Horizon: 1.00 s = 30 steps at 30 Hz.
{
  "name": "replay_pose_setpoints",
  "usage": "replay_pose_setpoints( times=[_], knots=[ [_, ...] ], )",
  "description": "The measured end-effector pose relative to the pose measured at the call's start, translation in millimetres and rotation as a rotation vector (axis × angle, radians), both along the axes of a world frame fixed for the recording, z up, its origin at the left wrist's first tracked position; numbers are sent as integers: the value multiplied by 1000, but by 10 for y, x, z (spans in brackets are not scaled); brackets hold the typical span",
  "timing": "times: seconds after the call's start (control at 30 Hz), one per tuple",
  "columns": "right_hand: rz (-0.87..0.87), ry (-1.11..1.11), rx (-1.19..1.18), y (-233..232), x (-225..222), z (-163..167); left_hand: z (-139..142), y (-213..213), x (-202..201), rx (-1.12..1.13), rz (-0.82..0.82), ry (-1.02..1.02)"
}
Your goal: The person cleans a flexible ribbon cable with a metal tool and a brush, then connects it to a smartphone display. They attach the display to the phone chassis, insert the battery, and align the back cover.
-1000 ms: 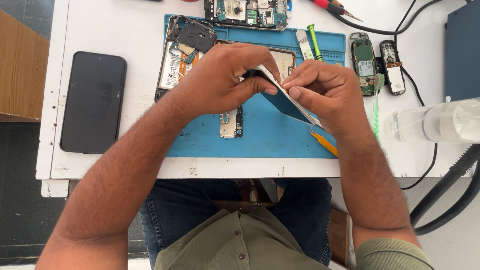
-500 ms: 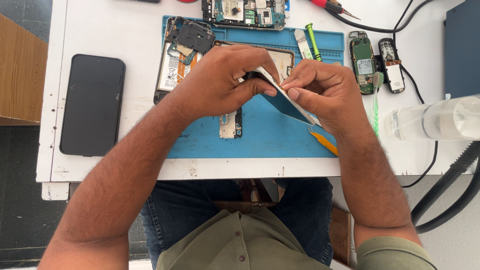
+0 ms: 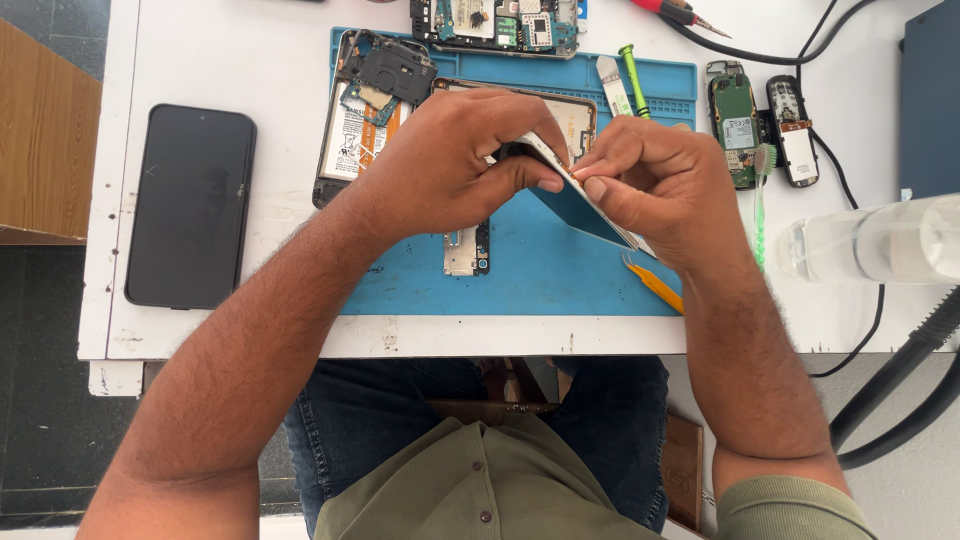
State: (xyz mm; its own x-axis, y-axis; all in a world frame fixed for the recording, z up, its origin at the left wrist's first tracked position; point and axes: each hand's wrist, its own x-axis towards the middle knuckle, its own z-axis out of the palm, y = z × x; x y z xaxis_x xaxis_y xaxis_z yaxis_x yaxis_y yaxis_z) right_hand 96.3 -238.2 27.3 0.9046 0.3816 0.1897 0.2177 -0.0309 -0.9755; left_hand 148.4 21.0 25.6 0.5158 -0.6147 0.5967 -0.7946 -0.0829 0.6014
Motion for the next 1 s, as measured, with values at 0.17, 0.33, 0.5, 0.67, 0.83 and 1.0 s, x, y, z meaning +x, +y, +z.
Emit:
replay_pose_setpoints(
  times=[0.17, 0.33, 0.5, 0.67, 0.83, 1.0],
  knots=[
    [-30, -6, -74, -16, 6, 48, -16, -24, 12, -4, -4, 51],
    [-17, 93, -59, 29, 177, 105, -56, -30, 82, 17, 47, 238],
    [-7, 105, -156, 20, 324, 170, -135, -49, 173, -61, 45, 225],
    [19, 102, -169, -12, 374, 159, -188, -62, 186, -56, 58, 183],
    [75, 101, -81, -39, 367, 137, -174, -64, 194, -83, 37, 131],
    [65, 85, -108, -61, 351, 134, -164, -55, 184, -54, 39, 135]
  ],
)
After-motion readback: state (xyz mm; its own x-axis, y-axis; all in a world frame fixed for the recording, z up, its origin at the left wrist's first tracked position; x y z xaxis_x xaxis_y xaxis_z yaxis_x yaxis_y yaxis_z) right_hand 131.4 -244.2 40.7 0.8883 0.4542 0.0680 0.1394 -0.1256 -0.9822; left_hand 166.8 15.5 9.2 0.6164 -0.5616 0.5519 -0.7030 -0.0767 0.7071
